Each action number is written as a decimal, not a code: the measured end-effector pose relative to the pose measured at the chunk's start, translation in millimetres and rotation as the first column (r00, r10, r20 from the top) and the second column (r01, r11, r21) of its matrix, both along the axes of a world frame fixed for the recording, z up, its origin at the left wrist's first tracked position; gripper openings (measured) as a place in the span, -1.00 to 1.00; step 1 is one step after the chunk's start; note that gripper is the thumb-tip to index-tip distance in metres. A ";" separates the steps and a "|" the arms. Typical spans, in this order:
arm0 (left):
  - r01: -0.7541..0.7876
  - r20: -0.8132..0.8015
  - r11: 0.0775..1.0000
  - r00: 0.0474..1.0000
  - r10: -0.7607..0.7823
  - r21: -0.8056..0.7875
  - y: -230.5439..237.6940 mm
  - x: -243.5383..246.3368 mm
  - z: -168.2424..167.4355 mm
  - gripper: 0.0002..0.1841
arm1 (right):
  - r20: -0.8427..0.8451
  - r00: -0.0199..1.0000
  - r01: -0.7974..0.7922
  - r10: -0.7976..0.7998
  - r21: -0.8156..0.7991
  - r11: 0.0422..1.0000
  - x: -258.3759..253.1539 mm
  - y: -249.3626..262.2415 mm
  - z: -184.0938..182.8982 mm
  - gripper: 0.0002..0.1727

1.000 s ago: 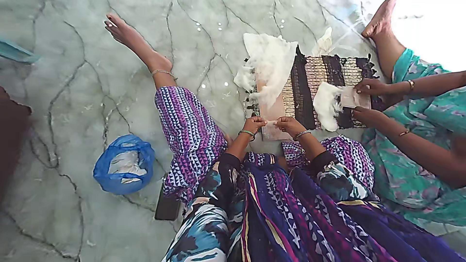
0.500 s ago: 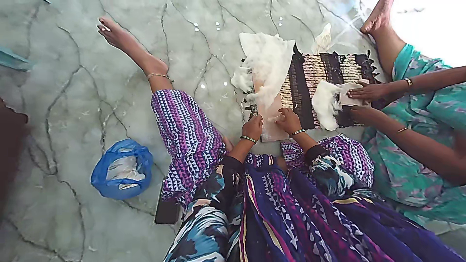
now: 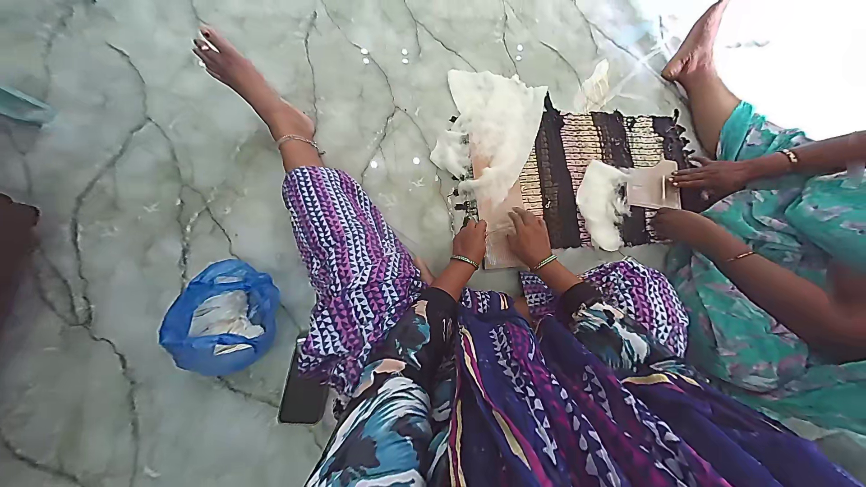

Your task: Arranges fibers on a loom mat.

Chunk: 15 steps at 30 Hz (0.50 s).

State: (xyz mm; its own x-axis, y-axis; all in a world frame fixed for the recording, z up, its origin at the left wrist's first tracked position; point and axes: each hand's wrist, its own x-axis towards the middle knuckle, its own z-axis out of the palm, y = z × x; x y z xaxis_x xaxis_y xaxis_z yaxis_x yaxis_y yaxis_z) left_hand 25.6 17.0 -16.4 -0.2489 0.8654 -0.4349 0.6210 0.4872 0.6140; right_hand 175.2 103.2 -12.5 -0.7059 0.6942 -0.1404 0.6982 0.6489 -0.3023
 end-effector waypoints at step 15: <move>0.203 0.139 0.958 0.974 -0.177 -0.203 -13.6 -19.5 7.3 -0.69 | 0.408 0.887 -0.052 0.217 -0.378 0.924 16.7 -58.9 25.9 -0.14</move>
